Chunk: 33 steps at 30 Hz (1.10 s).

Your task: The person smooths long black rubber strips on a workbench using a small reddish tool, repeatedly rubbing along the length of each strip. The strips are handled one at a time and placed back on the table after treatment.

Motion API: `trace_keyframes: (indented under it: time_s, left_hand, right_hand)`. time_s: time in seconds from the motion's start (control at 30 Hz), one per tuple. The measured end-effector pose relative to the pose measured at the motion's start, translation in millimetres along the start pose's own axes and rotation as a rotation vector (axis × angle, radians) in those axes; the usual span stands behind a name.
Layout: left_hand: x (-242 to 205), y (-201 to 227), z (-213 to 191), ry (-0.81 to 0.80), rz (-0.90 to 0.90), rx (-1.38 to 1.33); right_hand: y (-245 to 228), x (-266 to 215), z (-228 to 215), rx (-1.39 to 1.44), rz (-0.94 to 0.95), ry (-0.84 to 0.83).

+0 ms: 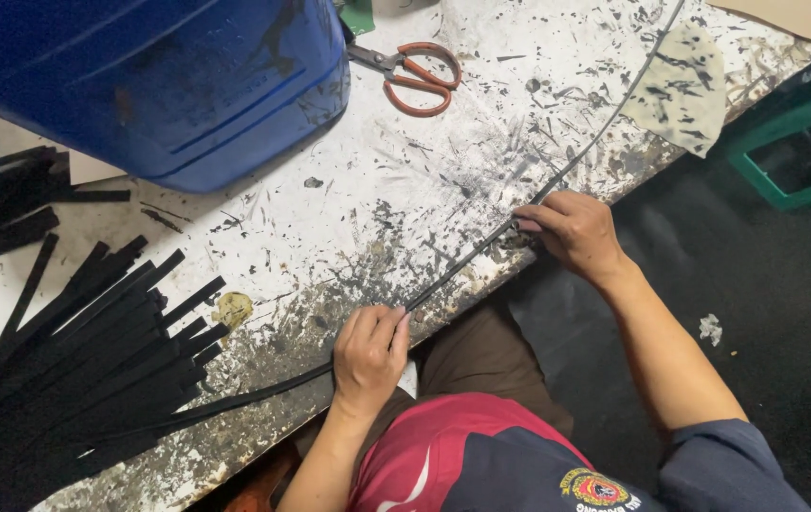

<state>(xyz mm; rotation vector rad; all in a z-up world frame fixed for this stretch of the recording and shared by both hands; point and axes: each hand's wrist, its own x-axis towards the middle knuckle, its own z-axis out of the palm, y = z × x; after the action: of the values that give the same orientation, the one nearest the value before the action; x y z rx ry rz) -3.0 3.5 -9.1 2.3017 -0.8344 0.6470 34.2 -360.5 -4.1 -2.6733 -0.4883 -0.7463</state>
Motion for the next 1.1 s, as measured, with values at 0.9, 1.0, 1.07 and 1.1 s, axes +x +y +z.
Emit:
trace_keyframes:
  time_s: [0.9,1.0,1.07,1.1]
  left_hand:
    - [9,2,-38,0.054,-0.018,0.06]
    - [-2,-4,-30,0.047,-0.032,0.033]
    - [4,-2,-35,0.048,-0.04,0.026]
    - [7,0,-38,0.042,-0.044,0.02]
  right_hand:
    - [-207,26,50,0.325,-0.013,-0.04]
    - [-175,30,42,0.242,0.009,0.007]
    - [-149,35,40,0.197,0.042,0.008]
    - [-137,37,38,0.156,0.084,0.013]
